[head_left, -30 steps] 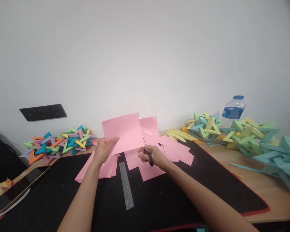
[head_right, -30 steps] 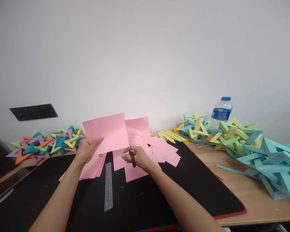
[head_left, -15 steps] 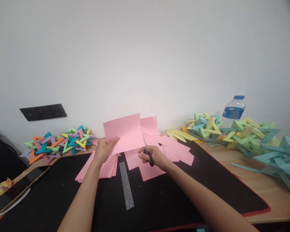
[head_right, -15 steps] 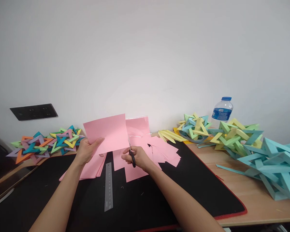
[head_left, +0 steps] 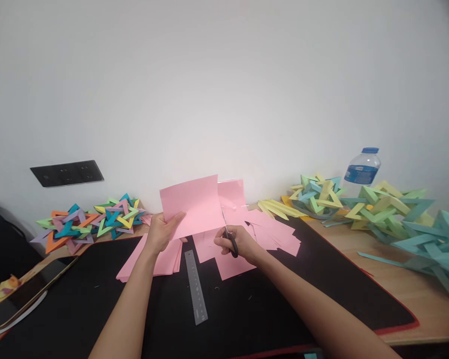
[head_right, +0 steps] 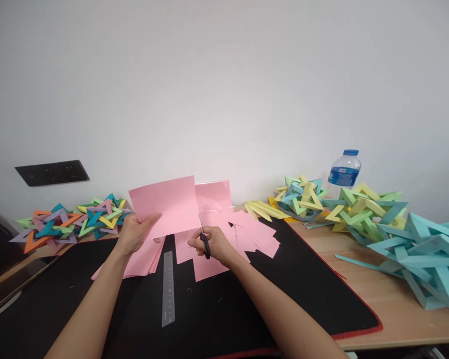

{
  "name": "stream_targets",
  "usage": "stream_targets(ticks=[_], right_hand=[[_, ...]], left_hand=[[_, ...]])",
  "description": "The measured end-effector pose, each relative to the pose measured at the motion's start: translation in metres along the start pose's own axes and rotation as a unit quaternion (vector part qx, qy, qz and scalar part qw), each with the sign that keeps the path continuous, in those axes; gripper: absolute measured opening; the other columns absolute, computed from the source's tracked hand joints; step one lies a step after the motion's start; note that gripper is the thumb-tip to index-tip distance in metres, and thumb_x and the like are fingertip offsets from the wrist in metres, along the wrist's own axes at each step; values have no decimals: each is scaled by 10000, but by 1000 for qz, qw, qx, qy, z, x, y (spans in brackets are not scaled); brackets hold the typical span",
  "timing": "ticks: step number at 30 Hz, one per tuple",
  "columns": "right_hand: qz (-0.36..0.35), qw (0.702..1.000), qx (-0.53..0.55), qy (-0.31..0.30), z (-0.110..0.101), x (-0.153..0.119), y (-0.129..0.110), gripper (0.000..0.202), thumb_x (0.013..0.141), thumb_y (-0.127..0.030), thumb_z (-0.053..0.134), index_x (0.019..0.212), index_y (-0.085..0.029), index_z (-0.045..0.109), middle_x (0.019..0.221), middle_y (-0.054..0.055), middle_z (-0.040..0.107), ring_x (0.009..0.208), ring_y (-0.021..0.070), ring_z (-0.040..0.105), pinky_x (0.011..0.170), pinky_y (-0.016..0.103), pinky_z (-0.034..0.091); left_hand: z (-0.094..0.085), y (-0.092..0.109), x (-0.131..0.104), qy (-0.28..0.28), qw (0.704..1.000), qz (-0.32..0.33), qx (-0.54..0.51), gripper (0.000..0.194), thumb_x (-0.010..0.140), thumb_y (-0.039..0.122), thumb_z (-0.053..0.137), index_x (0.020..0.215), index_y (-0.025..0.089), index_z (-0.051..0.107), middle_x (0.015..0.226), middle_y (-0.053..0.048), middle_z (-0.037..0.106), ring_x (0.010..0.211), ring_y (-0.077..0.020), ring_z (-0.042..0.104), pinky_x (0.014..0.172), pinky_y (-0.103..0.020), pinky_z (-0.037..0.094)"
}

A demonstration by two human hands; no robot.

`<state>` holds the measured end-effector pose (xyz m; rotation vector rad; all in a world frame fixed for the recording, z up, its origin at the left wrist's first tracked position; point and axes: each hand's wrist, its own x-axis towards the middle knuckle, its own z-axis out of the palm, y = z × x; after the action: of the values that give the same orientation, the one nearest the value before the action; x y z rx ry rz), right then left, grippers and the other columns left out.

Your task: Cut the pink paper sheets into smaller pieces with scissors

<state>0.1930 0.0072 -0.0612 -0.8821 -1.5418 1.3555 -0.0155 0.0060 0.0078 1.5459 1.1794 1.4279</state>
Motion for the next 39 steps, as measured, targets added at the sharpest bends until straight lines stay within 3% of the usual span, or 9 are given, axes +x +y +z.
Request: stream_targets(ticks=[19, 26, 30, 39], right_hand=[[-13, 999, 36, 9, 5, -1, 2, 338, 651, -457, 687, 625, -163, 521, 484, -44, 467, 442, 85, 456, 507, 270, 444], [-28, 999, 41, 3, 3, -3, -4, 304, 640, -386, 712, 755, -148, 561, 578, -10, 557, 551, 108, 523, 571, 267, 449], [-14, 999, 45, 3, 4, -3, -6, 342, 594, -364, 747, 780, -139, 570, 582, -19, 549, 554, 111, 526, 589, 277, 453], [-12, 1000, 21, 11, 3, -1, -2, 337, 633, -415, 714, 761, -133, 582, 553, -20, 541, 523, 107, 519, 559, 262, 439]], left_hand=[[2, 1, -1, -13, 1000, -3, -15, 271, 659, 354, 712, 727, 96, 664, 466, 15, 568, 394, -137, 514, 311, -240, 432], [-1, -4, 1, -6, 1000, 7, -17, 297, 666, 355, 705, 796, 91, 663, 598, -9, 617, 415, -127, 521, 309, -240, 440], [-1, -2, 0, -16, 1000, 0, -11, 264, 669, 340, 700, 745, 90, 661, 513, -1, 585, 402, -140, 528, 297, -228, 410], [0, 0, 0, -28, 1000, 9, -6, 226, 685, 328, 698, 676, 107, 647, 447, 22, 552, 358, -136, 510, 288, -228, 387]])
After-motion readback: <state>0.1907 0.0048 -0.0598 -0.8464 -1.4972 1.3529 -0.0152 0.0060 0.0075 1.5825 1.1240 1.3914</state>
